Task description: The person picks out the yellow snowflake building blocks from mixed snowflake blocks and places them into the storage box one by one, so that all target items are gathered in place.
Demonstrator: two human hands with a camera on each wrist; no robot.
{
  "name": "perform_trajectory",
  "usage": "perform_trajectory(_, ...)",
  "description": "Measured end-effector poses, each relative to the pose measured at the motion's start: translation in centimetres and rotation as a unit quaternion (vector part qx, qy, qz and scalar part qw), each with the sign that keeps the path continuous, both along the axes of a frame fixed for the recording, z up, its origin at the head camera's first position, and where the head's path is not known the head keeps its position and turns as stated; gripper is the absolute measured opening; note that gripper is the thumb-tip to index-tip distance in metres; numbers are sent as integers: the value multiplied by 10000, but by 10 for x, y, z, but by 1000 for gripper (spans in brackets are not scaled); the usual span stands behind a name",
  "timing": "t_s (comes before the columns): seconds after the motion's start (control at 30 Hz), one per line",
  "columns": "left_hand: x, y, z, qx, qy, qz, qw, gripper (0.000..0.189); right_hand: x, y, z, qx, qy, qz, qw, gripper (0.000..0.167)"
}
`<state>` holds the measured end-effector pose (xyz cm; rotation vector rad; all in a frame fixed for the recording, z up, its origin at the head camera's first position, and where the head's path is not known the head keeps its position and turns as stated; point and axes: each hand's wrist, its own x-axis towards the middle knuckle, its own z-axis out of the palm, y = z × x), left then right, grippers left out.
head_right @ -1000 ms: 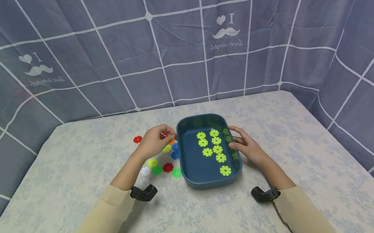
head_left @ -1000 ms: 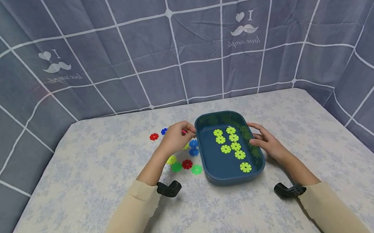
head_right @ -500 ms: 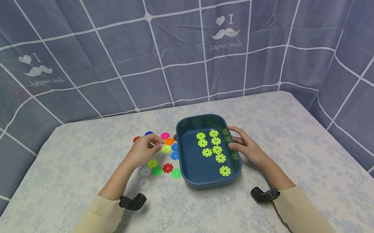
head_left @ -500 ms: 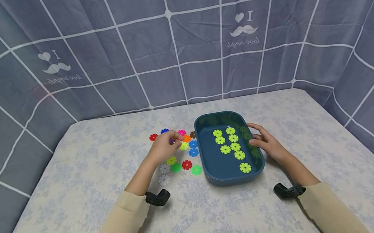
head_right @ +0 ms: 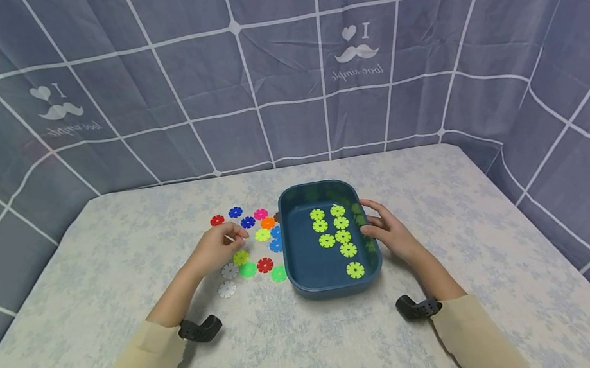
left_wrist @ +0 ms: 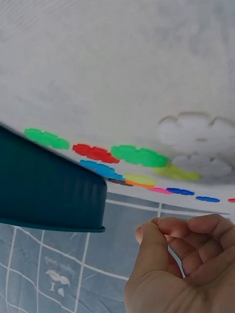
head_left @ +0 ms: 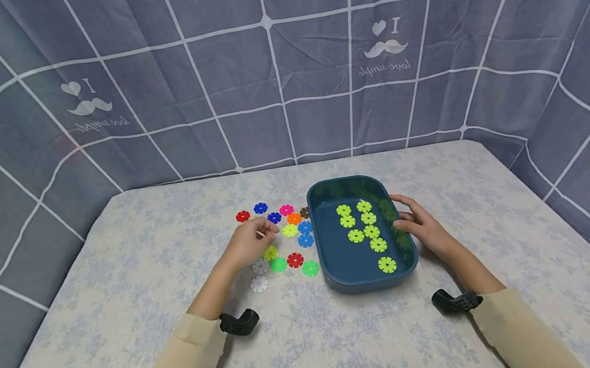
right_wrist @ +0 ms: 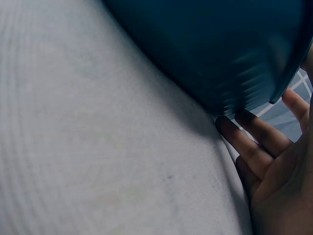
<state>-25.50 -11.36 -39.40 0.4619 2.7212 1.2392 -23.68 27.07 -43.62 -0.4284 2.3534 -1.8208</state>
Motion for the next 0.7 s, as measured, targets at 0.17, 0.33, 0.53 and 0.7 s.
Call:
perform_trajectory(0.17,0,-6,-6,-82,-140,219,9996,8,0,0,-1,-5,7,6,10000,62)
perform_trajectory(0.33,3,-12,-10,-96,-298,306,9990,9,-1,0,0,-12,-12,13,10000,63)
perform_trajectory(0.53,4,-16,-15,-179,-493,230,9984,15,-1,0,0,-40,0,27,10000,63)
perform_trajectory(0.7,4,-16,-20,-308,-484,208,9981,18,-1,1,0,-31,-18,29,10000,63)
